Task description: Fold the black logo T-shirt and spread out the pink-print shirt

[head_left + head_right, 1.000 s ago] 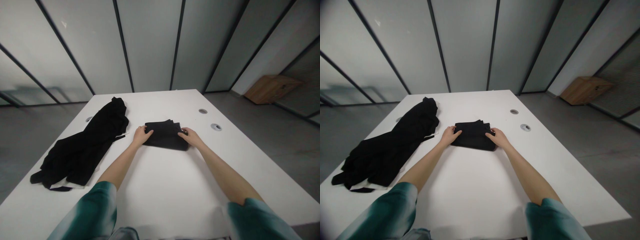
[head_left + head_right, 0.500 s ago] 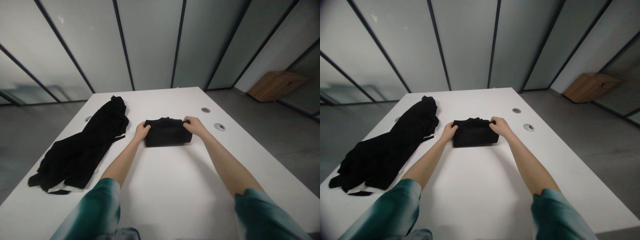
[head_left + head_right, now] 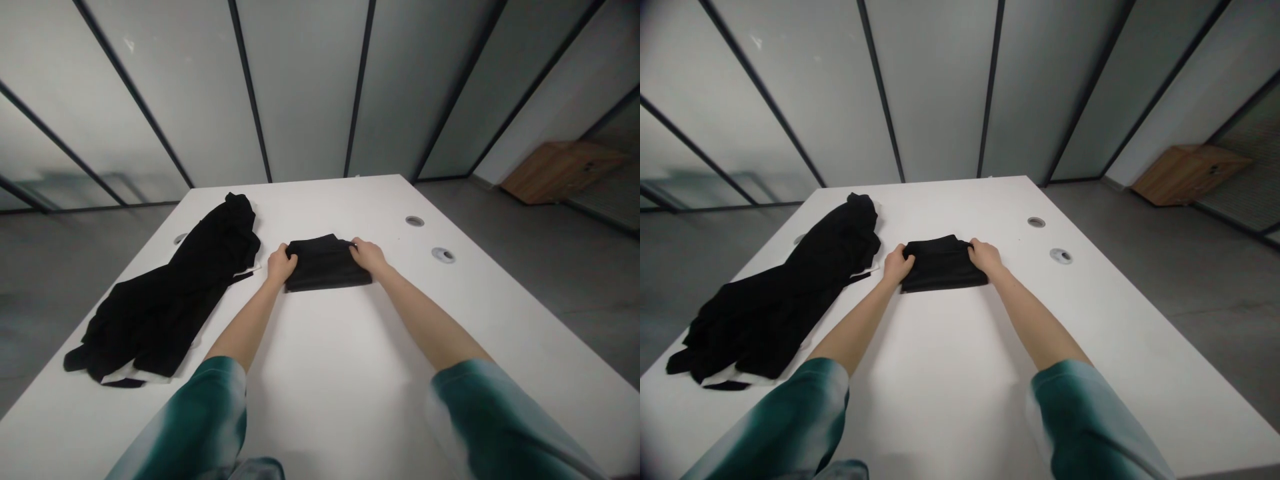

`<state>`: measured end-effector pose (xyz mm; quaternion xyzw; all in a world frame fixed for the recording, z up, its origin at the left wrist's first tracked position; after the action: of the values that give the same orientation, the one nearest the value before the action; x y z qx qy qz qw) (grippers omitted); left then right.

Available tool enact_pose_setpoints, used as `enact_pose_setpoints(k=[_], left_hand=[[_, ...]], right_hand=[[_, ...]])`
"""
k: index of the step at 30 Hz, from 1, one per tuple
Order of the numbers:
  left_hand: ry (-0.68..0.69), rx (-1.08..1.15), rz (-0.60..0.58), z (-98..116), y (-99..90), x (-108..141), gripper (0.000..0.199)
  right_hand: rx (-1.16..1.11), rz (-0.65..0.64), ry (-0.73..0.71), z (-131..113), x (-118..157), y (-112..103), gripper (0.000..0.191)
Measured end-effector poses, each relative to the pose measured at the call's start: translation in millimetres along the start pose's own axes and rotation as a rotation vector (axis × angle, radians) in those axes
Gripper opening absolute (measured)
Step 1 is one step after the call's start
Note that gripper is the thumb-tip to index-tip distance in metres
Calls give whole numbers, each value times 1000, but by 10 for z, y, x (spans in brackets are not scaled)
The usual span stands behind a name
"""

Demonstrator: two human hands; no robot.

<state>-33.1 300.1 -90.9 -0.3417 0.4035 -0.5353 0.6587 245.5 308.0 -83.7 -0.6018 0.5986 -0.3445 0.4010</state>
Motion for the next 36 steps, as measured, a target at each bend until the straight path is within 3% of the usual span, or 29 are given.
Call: enact_pose_setpoints(k=[3, 6, 8, 10, 13, 15, 17, 21, 25, 29, 36], left_hand=[[64, 21, -66, 1, 10, 22, 38], [161, 68, -24, 95, -76, 75, 59], [240, 87, 62, 191, -179, 154, 66], [325, 74, 74, 291, -207, 271, 61], [440, 34, -91, 386, -51, 480, 50], [476, 36, -180, 382, 57, 599, 49], [482, 63, -192, 348, 99, 658, 50], [434, 153, -60, 232, -13, 608, 45], [297, 229, 107, 25, -208, 490, 31], [205, 231, 132, -121, -232, 425, 24], [215, 207, 105, -165, -104, 377, 22]], right_hand=[[17, -44, 29, 28, 135, 18, 28], [-11, 15, 46, 6, 218, -82, 31], [-46, 110, -29, -108, 276, -192, 38], [-87, 148, -183, -301, 373, -223, 43], [-100, 21, -390, -559, 592, -18, 49], [-68, -75, -412, -606, 727, 173, 52], [-40, -120, -372, -577, 811, 300, 54], [-23, -158, -324, -524, 872, 363, 60], [-45, -128, -344, -485, 884, 326, 48], [-66, 6, -223, -124, 773, 200, 43], [38, 256, 252, 1263, 523, -487, 50]])
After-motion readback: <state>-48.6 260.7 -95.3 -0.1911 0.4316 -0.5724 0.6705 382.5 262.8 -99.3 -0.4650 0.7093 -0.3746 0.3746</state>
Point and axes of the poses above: each hand's wrist, its own x-axis away from the middle knuckle, its own y-axis out of the palm, z = x × y, the point moved 8 cm from there along -x, towards the middle knuckle, and after that the axes turned 9 degrees about -x, right-handed, at the moved point
